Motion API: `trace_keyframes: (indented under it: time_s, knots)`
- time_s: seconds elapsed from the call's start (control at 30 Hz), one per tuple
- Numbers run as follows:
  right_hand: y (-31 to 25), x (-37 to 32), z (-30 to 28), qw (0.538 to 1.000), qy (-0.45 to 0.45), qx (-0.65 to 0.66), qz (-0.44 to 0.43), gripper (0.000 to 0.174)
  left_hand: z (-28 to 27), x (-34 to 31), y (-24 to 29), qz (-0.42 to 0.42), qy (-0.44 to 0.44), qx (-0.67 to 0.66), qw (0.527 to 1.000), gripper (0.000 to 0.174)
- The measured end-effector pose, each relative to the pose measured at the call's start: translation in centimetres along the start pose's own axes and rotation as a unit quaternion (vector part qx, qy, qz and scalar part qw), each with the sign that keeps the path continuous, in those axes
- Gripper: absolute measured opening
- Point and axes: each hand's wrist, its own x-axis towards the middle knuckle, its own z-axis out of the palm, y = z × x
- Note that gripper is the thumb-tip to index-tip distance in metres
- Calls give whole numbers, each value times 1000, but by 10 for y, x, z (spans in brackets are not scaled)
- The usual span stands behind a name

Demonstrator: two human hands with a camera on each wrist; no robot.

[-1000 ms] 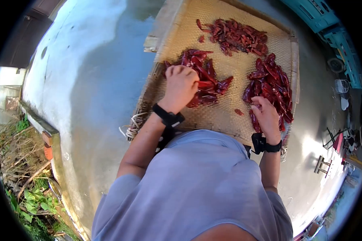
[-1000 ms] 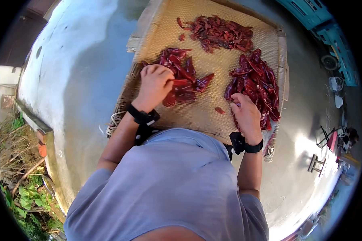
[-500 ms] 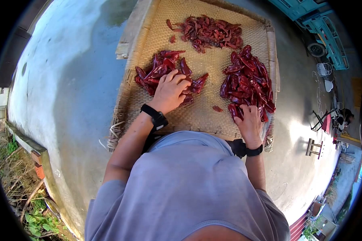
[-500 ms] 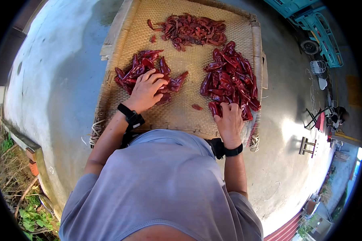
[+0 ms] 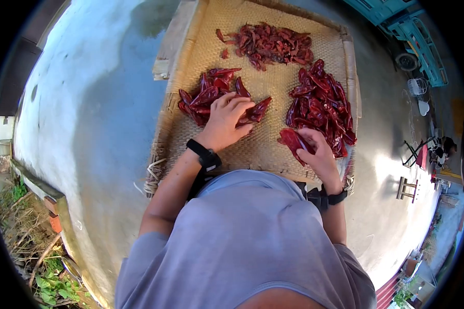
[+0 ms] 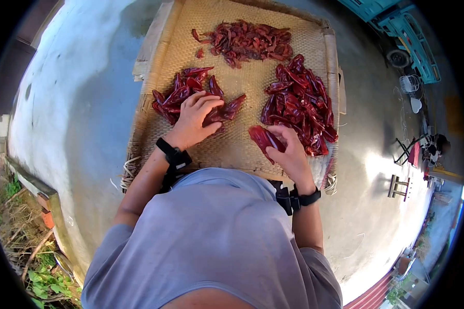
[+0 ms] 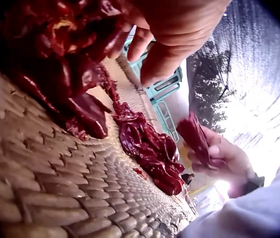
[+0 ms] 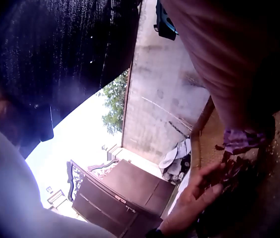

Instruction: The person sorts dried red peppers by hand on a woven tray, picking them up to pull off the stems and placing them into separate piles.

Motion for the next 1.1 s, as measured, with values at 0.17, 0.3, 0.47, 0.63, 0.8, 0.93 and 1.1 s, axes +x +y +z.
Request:
trace_keyframes:
  time_s: [0.17,0.3,0.47,0.63,0.8,0.93,1.1]
  knots:
    - [-4,42,41,992,-88,88,-32,47,-3,0,16,53,-53,-57,996,60]
    - [-24,50,56,973,-134,186,-6,38,-28,-14,15,-11,-34,-84,996,45]
    - [-18,60,62,980,-142,137,-31,29,-70,-33,7,-96,52,17,994,35]
    - [-26,68,91,971,-186,108,-105,30,-91,-57,-5,-163,55,142,975,42]
    - [-49,72,117,950,-199,60,-232,38,-97,-55,10,-170,44,208,962,48]
    - [-37,74,101,936,-100,-94,-323,34,-95,-36,21,-126,-3,139,982,46]
    - [-1,53,46,920,109,-300,-227,34,-66,-8,27,-39,-63,16,997,39]
